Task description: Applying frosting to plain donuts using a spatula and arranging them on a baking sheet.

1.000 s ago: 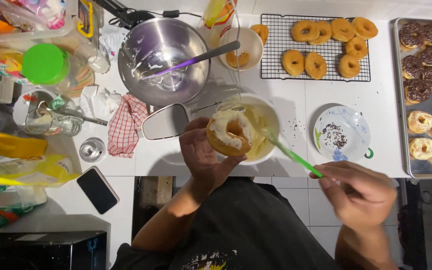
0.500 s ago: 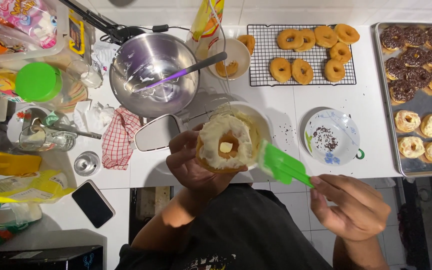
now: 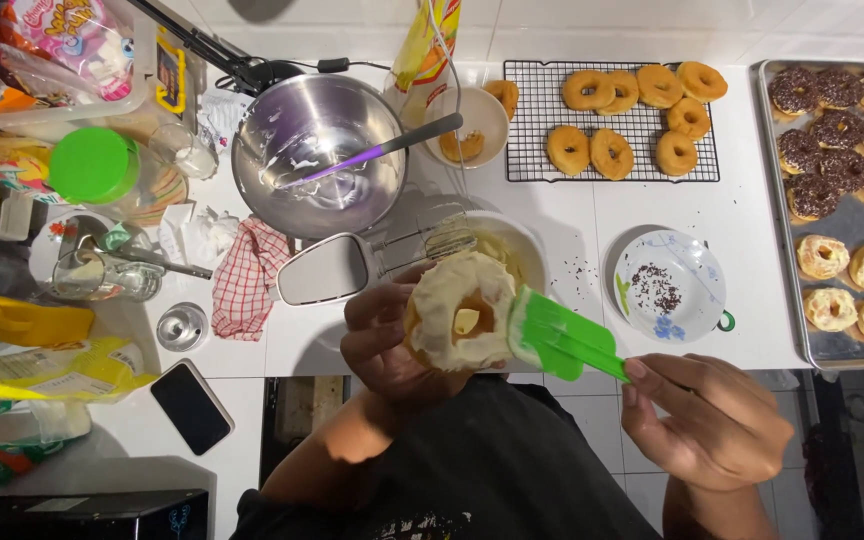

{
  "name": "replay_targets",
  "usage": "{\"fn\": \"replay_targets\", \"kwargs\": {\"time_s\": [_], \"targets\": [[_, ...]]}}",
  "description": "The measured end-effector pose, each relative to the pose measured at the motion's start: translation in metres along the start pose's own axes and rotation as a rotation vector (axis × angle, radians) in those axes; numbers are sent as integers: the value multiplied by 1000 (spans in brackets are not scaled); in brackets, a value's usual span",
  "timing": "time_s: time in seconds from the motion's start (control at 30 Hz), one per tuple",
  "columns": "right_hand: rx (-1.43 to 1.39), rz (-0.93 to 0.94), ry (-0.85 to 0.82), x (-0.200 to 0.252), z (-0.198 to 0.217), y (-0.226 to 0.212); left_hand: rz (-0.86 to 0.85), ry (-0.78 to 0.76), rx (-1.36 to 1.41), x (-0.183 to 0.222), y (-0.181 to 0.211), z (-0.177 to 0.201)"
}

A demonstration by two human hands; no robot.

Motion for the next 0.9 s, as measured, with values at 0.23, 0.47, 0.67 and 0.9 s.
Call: {"fn": "replay_targets", "kwargs": {"time_s": [0.23,0.47,0.67,0.9], "targets": [[-67,-87,110,13,-3,12,275,212,81,13,-21,-3],[-12,-139,107,6,-7,15,296,207,188,17,-27,-6],[34,-86,66,-4,-3,7,277,180,120,10,-24,-6],[65,-34,97,-2,-4,-1,51,193,-55,3,-12,-9]]}}
Point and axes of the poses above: each hand's wrist, its own x-axis away from the middle knuckle, its own z-axis out of the back of the hand, y = z × x, the point moved 8 cm from there along -x, towards the middle knuckle, and after that the axes turned 2 degrees about -y, right-handed, at the moved point
